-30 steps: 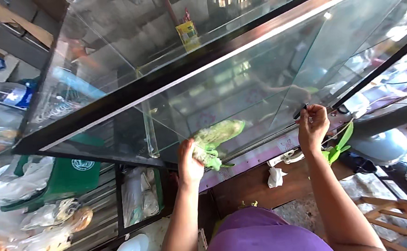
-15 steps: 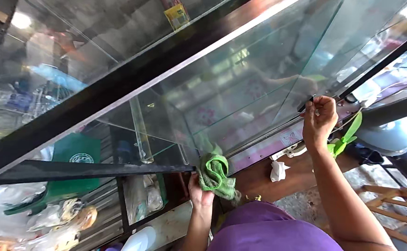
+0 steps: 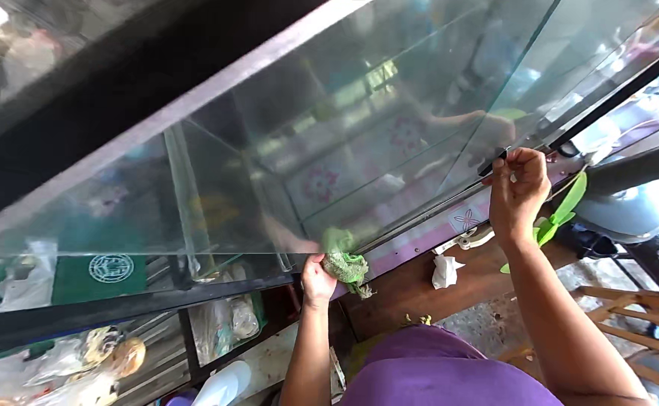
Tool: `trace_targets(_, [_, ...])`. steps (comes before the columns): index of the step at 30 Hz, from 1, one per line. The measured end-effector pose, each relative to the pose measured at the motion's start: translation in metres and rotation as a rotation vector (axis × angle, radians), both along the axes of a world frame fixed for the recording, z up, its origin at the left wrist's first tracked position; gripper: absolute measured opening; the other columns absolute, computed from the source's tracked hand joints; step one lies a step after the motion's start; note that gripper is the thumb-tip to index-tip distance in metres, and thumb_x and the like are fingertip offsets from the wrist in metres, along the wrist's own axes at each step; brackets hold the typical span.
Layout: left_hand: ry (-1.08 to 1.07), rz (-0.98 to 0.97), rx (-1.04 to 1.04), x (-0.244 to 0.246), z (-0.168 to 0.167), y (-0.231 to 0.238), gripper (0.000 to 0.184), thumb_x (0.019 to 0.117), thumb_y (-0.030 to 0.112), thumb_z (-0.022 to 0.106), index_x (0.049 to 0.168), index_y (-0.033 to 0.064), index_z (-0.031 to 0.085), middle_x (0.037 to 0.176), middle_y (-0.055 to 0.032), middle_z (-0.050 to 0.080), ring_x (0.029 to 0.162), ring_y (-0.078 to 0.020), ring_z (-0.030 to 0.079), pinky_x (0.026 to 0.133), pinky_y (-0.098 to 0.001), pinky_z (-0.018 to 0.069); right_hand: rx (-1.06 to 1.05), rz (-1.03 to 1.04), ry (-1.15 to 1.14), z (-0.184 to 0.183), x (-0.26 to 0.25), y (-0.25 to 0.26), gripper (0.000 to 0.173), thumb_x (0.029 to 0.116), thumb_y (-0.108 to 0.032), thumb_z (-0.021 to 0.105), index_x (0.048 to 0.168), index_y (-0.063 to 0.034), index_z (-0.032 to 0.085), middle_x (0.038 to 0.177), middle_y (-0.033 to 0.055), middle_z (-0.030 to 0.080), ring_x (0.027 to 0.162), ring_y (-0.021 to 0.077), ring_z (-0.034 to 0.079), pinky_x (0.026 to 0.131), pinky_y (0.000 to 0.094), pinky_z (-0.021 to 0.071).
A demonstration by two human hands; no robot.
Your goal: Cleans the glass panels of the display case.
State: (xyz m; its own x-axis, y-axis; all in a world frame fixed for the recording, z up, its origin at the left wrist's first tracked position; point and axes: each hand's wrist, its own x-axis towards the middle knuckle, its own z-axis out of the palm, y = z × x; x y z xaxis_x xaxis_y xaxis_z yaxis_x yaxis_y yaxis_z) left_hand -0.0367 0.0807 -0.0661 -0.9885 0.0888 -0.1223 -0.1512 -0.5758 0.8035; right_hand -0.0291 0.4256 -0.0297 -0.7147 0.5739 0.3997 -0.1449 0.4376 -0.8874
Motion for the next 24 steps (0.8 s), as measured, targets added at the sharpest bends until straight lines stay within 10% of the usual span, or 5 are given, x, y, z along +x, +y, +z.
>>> trace_targets(9, [-0.241,-0.038,-0.395,-0.029,0.027,0.037,0.033,0.1015,-0.003,0.036,0.089,0.014,0.061,0.072,0.0063,0.07,0.066,-0.0006,0.067,0.064,-0.0207,0.0583,0.109,-0.069,0.043,-0.005,-0.007,0.029,0.027,0.103,-0.013,0.057,0.119,0.0088,0.056,0.105,0.0129,0.062,0.09,0.0109,0.065,0.079,0.0277,0.0575])
trace_targets(14, [-0.12,-0.37,-0.337,-0.062,0.024,0.058,0.021,0.0915,-0.001,0.056,0.091,0.0139,0.071,0.08,0.0062,0.071,0.072,-0.0004,0.066,0.069,-0.0194,0.0562,0.132,-0.077,-0.049,0.005,-0.005,0.054,0.031,0.1046,-0.017,0.056,0.121,0.0088,0.056,0.104,0.014,0.063,0.086,0.0102,0.065,0.077,0.0277,0.0577])
trace_targets(19, [0.046,-0.716,-0.713,-0.083,0.062,0.084,0.02,0.1016,0.003,0.046,0.113,0.0035,0.062,0.092,0.0084,0.065,0.083,0.0063,0.06,0.079,-0.0147,0.0523,0.162,-0.062,-0.047,0.008,0.001,0.054,0.028,0.1035,-0.016,0.058,0.117,0.0089,0.059,0.102,0.0134,0.066,0.085,0.0085,0.066,0.076,0.0249,0.0576])
trace_targets(24, [0.073,-0.81,-0.535,-0.09,0.055,0.082,0.022,0.1021,0.007,0.046,0.111,0.0135,0.065,0.092,0.0131,0.07,0.083,0.0063,0.064,0.077,-0.0144,0.0549,0.204,0.024,-0.062,0.012,0.009,0.044,0.027,0.1019,-0.013,0.06,0.117,0.0099,0.061,0.105,0.0182,0.067,0.088,0.0134,0.069,0.078,0.0285,0.059])
